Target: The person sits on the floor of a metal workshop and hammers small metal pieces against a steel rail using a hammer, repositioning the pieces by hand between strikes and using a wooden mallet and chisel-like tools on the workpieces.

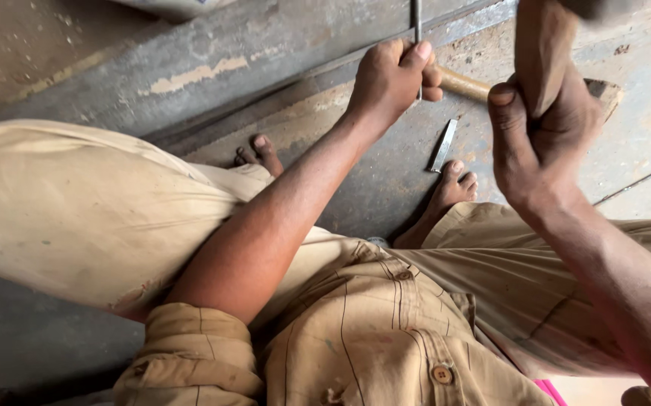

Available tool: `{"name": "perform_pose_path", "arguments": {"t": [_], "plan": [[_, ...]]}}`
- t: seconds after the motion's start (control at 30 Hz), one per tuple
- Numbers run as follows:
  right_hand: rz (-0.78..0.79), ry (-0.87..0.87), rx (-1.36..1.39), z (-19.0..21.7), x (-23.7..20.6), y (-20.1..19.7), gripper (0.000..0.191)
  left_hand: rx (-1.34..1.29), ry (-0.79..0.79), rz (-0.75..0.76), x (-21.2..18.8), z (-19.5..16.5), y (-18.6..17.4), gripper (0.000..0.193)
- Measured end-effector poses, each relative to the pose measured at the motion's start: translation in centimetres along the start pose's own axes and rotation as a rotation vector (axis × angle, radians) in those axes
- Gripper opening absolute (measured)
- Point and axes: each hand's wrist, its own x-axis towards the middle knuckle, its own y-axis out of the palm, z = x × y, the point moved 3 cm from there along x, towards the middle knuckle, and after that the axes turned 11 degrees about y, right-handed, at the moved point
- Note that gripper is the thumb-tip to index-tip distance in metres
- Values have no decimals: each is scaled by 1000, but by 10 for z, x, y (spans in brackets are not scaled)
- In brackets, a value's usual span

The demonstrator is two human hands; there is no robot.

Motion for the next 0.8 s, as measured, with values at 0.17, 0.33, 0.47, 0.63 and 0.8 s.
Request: {"name": "perform_pose_path", "arguments": {"t": [0.17, 0.33, 0.47, 0.63, 0.8], "plan": [[98, 415, -380, 3, 9, 13, 32, 61, -148, 20, 1, -7, 5, 31], [41, 457, -188, -1, 1, 4, 23, 143, -181, 23, 1, 0, 2, 29], [-5, 1, 129, -1, 2, 0, 33, 69, -15, 11, 0, 2, 0, 33], [71, 523, -346, -6, 7, 9, 28, -8, -29, -4, 3, -4, 6, 25], [21, 448, -214, 11, 7, 1, 34, 34, -108, 1, 4, -3, 6, 27]]}}
